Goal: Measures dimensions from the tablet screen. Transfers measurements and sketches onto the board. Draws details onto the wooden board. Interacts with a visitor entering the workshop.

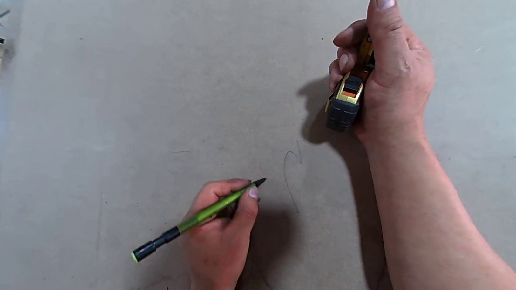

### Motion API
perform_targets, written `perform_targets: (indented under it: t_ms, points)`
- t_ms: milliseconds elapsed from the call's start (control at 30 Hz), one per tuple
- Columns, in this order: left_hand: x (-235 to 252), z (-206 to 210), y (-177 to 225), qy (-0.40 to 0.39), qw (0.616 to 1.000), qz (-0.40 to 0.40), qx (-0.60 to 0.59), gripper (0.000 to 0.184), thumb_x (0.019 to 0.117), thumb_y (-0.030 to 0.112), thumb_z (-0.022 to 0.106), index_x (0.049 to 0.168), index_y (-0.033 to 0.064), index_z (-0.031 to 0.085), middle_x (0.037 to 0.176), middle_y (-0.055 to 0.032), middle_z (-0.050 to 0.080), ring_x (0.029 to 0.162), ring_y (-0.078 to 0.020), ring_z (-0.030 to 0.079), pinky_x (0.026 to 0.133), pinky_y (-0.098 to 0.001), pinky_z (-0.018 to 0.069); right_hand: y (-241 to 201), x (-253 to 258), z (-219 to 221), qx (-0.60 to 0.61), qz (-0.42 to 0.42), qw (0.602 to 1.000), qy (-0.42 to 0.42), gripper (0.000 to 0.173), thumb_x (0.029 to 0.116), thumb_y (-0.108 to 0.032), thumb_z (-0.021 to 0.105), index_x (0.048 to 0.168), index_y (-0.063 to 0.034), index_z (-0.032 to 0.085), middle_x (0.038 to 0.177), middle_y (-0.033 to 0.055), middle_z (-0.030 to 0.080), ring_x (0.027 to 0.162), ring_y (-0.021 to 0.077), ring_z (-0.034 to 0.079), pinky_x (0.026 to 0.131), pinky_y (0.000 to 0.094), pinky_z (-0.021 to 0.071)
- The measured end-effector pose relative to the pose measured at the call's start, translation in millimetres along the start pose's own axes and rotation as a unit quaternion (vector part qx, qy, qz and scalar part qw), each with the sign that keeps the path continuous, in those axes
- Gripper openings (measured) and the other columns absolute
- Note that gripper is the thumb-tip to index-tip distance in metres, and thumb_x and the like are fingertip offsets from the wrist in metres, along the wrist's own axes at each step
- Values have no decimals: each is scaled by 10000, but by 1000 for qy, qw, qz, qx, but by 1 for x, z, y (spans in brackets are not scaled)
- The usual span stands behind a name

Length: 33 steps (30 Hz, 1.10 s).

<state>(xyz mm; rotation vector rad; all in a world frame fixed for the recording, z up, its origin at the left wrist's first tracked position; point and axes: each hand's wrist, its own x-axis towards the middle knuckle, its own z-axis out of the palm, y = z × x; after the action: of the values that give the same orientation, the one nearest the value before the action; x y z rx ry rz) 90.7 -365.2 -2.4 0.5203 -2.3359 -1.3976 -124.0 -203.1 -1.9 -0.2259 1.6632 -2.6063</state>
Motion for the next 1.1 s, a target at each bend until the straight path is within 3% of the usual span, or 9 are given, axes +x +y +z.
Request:
perform_targets:
  t_ms: [300,500,700,833,933,1100]
  points:
    - [-3,2,1,1,1000,2,-24,92,905,158,727,979,109,702,764,14,704,585,-87,648,487,-213,549,0,1,0,1,0,1000,1,475,1131,-319,383,935,-7,683,680,47,617,592,168,620,581,344,588]
    - [41,7,0,10,1000,-16,-4,84,917,113,727,997,90,717,785,-24,735,593,-125,678,494,-250,567,0,1,0,1,-1,1000,2,480,1132,-325,381,934,-8,683,680,47,613,583,172,615,574,357,591]
    - [81,9,-6,-135,983,61,-106,124,1022,173,627,1062,71,684,860,-31,692,640,-121,629,551,-230,545,-1,0,0,6,1,1000,15,485,1131,-325,383,933,-5,690,694,51,620,596,165,617,575,340,586]
    - [86,13,-3,-215,967,88,-108,148,962,127,660,1100,72,663,902,-60,703,688,-159,659,586,-278,577,0,0,0,9,-3,1000,18,485,1129,-324,397,930,1,696,682,54,615,592,168,614,572,342,583]
    - [81,17,0,-234,963,114,-69,126,897,122,727,1020,98,714,895,-23,737,713,-139,697,613,-275,612,0,1,0,6,-6,1000,18,484,1128,-320,402,927,5,698,682,58,619,598,175,620,582,350,587]
    - [81,18,0,-205,972,98,-52,115,919,148,726,1022,100,715,854,-23,735,654,-141,682,550,-268,591,0,0,1,-1,-3,1000,16,480,1128,-322,401,930,1,696,689,61,619,604,176,623,584,348,590]
